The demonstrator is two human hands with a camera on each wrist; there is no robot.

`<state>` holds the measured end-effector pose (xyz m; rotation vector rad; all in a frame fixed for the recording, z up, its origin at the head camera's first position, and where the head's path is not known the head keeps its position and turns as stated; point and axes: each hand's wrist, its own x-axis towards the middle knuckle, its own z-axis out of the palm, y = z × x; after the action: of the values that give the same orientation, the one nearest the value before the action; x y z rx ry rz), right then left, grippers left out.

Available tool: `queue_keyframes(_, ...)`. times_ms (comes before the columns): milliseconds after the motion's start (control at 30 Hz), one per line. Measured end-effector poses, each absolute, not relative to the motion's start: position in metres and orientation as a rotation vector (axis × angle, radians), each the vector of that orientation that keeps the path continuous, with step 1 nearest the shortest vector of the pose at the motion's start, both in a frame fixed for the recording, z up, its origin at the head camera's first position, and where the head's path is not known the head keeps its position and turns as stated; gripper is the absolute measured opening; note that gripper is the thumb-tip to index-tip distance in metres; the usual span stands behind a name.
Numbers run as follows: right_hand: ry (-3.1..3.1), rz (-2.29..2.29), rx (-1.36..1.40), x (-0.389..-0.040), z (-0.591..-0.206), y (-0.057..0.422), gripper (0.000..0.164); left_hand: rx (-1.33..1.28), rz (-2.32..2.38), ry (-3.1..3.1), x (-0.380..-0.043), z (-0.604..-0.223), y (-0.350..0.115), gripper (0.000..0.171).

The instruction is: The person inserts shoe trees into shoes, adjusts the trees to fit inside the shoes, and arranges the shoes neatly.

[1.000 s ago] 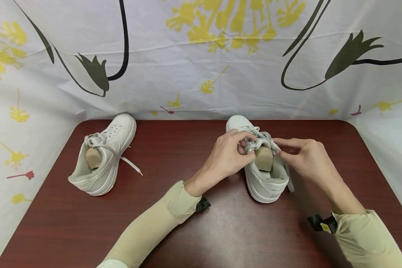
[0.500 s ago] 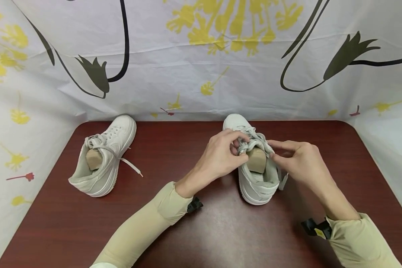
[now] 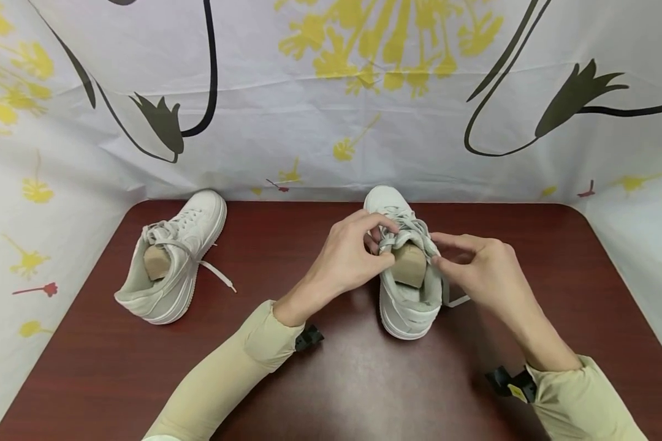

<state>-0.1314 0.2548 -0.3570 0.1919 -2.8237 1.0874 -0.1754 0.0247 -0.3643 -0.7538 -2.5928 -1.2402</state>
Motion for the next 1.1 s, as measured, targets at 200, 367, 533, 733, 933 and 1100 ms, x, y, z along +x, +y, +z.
queue_keyframes(200, -2.861, 1.071, 0.184, -0.133, -0.35, 0.246, 0.036, -0.743, -1.291, -2.579, -0.176, -0.362, 0.017, 0.032)
queue_keyframes(367, -2.856, 1.142, 0.235, -0.134, -0.349, 0.24, 0.035, -0.724, -1.323, -2.578, -0.175, -0.361, 0.01, 0.032)
queue_keyframes(533, -2.839, 1.201, 0.276, -0.136, -0.352, 0.233, 0.034, -0.721, -1.345, -2.569, -0.174, -0.36, 0.002, 0.033)
queue_keyframes(733, -2.827, 1.246, 0.297, -0.137, -0.353, 0.225, 0.034, -0.713, -1.397, -2.537, -0.172, -0.36, -0.008, 0.032)
queue_keyframes(933, -2.795, 1.392, 0.316, -0.137, -0.35, 0.217, 0.034, -0.7, -1.428, -2.536, -0.172, -0.357, -0.017, 0.032)
queue_keyframes(1100, -2.771, 1.478, 0.337, -0.139, -0.351, 0.207, 0.034, -0.678, -1.411, -2.559, -0.172, -0.355, -0.026, 0.032)
